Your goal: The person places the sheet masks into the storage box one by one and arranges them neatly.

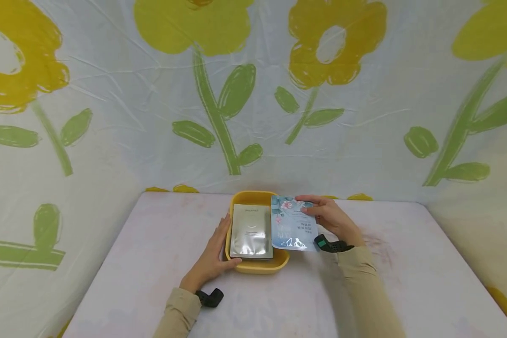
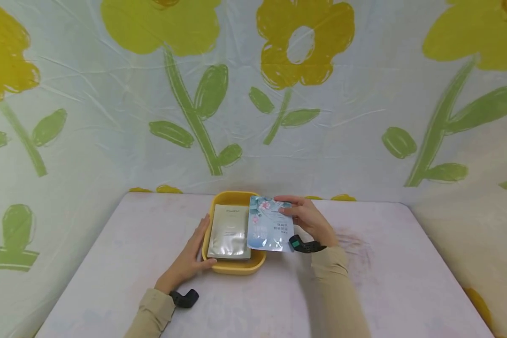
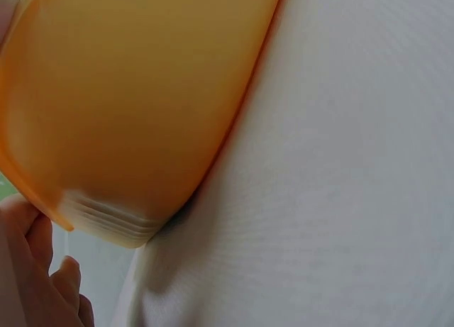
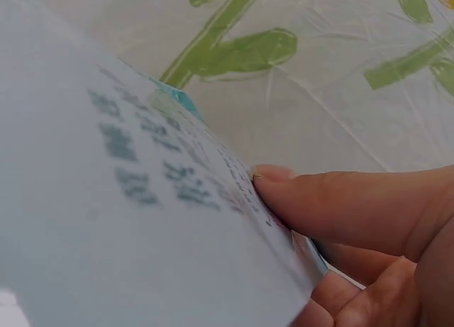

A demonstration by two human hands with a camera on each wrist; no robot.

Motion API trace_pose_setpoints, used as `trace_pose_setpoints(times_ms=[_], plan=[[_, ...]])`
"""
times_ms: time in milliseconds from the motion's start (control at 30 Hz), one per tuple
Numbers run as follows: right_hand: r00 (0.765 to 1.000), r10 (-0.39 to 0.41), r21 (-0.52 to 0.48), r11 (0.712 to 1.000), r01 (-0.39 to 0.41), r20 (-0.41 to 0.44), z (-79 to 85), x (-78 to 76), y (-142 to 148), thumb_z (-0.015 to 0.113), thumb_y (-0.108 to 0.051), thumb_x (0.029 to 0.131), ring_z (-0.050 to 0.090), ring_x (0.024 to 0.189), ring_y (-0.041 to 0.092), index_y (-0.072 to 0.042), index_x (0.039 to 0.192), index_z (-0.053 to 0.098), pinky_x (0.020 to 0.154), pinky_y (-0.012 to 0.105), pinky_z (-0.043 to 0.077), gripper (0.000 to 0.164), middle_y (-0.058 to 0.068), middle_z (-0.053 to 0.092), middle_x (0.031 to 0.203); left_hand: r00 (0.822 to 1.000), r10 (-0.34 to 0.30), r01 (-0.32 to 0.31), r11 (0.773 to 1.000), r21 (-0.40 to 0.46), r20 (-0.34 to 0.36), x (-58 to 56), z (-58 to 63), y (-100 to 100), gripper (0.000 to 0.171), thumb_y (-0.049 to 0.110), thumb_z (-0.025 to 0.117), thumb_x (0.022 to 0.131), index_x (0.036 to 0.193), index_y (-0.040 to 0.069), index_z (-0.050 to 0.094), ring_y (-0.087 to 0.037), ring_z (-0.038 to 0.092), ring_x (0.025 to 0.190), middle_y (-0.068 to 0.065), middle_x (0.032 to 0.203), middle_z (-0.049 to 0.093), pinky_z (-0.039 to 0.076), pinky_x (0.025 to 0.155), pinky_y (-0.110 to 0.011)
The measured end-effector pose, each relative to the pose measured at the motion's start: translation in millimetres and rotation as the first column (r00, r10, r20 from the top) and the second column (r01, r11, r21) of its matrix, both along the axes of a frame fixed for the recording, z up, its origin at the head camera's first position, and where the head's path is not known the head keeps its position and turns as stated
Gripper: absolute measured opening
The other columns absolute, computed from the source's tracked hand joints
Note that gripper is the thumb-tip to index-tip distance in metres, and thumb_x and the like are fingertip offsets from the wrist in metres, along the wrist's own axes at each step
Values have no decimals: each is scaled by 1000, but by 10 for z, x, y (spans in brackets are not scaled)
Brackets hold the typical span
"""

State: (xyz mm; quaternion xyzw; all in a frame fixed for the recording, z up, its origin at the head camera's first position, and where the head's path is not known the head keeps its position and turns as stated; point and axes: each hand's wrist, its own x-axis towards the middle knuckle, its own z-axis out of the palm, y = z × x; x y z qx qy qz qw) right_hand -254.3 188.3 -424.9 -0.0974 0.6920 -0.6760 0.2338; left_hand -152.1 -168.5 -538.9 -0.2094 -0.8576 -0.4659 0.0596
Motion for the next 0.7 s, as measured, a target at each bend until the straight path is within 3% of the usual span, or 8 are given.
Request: trace_pose_setpoints(times_ms=[367,700], plan=[[998,57,26,998,-57,11,30,-155,-610,50,7,96,60,103,29,1,140,53,85,36,56,45,21,54,131,1000,-4,4,1000,-13,-10,-22,-6,-8,116,48,79,77,161,22,4,-30,0,152,6,167,1,9,117,-64],[997,77,140,987,-79,21,-81,-108,-1037,49,9,89,58,98,30,-1,134,59,80,33,56,47,21,55,129,1000,5,-5,1000,-16,19,5,-2,7,115,53,77,78,161,27,2,-27,-1,152,9,167,1,8,117,-63]])
